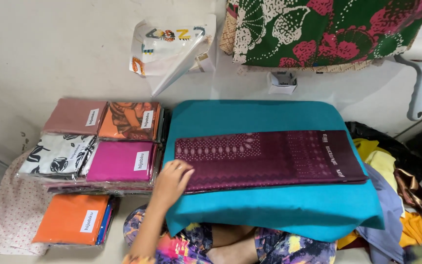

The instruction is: The person removes a scarf from a plastic bag, unfolds it on a work surface, cleans it thoroughly with a lint roller, and then folds it back up.

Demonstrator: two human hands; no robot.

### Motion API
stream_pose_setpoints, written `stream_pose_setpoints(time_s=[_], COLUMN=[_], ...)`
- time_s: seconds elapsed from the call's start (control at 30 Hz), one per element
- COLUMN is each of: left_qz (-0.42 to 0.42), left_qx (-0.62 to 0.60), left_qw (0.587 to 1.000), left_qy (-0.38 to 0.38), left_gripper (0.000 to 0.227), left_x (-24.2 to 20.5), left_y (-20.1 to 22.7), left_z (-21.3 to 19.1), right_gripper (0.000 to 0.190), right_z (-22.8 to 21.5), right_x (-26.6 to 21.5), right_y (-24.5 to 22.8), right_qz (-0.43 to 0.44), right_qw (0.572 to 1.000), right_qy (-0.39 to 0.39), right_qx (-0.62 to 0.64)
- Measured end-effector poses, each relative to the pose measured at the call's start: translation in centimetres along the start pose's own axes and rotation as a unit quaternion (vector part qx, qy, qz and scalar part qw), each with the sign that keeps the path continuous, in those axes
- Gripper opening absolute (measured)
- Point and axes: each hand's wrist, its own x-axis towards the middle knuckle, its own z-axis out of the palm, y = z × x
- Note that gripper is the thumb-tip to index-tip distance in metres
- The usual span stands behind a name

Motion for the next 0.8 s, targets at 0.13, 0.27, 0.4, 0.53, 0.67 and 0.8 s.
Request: stream_pose_setpoints(time_s=[0.13,0.27,0.4,0.53,0.67,0.8], left_qz=[-0.032,-0.075,-0.074,-0.127,-0.089,-0.076], left_qx=[0.011,0.111,0.113,-0.004,-0.181,-0.249], left_qw=[0.999,0.991,0.990,0.991,0.971,0.950], left_qy=[-0.035,0.006,0.039,0.034,0.130,0.174], left_gripper=[0.038,0.064,0.062,0.071,0.067,0.066], left_x=[4.0,4.0,3.9,3.9,3.1,2.8], left_y=[-0.1,-2.2,-2.0,-1.4,-2.3,-3.3], left_z=[4.8,8.8,8.8,7.8,7.6,8.3], right_gripper=[0.048,0.053,0.042,0.037,0.014,0.080], right_z=[2.0,4.0,5.4,8.8,16.6,23.9], right_x=[1.6,3.7,6.4,-6.6,-19.0,-27.9], right_y=[-11.5,-14.7,-1.5,-18.0,-20.4,-31.2], right_qz=[-0.170,-0.252,-0.313,-0.249,-0.392,-0.261], right_qw=[0.980,0.961,0.879,0.942,0.888,0.852], right_qy=[0.030,0.014,0.100,0.110,-0.088,-0.335], right_qx=[-0.100,-0.115,-0.346,-0.196,-0.222,-0.306])
